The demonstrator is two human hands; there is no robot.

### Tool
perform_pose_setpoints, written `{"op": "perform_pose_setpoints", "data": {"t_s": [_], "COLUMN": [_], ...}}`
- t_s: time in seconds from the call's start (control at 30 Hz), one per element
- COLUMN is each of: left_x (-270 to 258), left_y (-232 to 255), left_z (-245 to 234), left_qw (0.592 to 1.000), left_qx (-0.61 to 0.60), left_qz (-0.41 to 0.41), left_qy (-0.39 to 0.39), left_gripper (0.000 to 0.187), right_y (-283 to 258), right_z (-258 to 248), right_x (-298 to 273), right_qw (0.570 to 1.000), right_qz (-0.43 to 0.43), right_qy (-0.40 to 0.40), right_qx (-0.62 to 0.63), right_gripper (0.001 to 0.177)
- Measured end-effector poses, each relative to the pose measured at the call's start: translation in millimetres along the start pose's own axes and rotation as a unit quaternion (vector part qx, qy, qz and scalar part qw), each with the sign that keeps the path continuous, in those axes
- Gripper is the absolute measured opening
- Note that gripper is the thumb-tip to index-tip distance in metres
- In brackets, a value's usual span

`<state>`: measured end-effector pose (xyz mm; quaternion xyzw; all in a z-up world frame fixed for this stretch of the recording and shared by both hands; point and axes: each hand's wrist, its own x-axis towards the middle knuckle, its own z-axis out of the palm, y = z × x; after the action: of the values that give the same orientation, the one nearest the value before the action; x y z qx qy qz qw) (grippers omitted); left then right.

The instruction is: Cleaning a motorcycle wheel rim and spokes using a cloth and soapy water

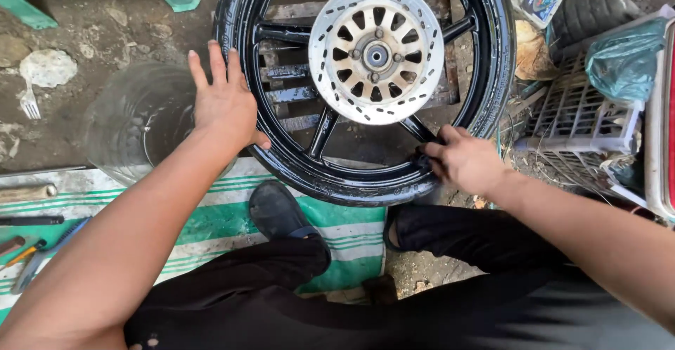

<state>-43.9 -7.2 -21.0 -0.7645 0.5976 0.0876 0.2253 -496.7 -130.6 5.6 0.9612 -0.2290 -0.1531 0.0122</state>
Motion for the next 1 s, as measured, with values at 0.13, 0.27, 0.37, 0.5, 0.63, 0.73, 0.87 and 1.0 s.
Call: {"op": "perform_pose_setpoints", "data": {"t_s": [0.13, 0.27, 0.37, 0.5, 0.63, 0.73, 0.87, 1.0], "left_x": [-2, 14, 18, 21, 18, 15, 18, 12], "left_y": [-5, -3, -8, -9, -11, -11, -12, -13], "left_z": [-6, -4, 3, 9, 9, 0, 2, 4], "left_qw": [1.000, 0.994, 0.995, 0.996, 0.997, 0.997, 0.996, 0.997], "left_qx": [-0.006, 0.058, 0.057, 0.037, 0.017, 0.024, 0.030, -0.009], "left_qz": [0.023, 0.041, 0.036, 0.027, 0.037, 0.041, 0.031, 0.029], "left_qy": [-0.016, -0.079, -0.071, -0.076, -0.059, -0.068, -0.073, -0.076], "left_gripper": [0.148, 0.158, 0.164, 0.164, 0.163, 0.162, 0.165, 0.164], "right_y": [-79, -194, -201, -93, -36, -73, -142, -102], "right_z": [25, -51, -18, -15, -11, 9, 29, -35], "right_x": [28, 93, 89, 28, 2, 27, 91, 62], "right_qw": [0.998, 0.904, 0.918, 0.958, 0.964, 0.964, 0.945, 0.960], "right_qz": [0.001, 0.169, 0.092, -0.141, -0.062, -0.080, -0.124, -0.178], "right_qy": [-0.037, -0.158, -0.047, -0.078, -0.199, -0.123, 0.012, -0.116], "right_qx": [0.048, 0.359, 0.382, 0.238, 0.167, 0.222, 0.302, 0.181], "right_gripper": [0.022, 0.037, 0.060, 0.065, 0.070, 0.062, 0.041, 0.047]}}
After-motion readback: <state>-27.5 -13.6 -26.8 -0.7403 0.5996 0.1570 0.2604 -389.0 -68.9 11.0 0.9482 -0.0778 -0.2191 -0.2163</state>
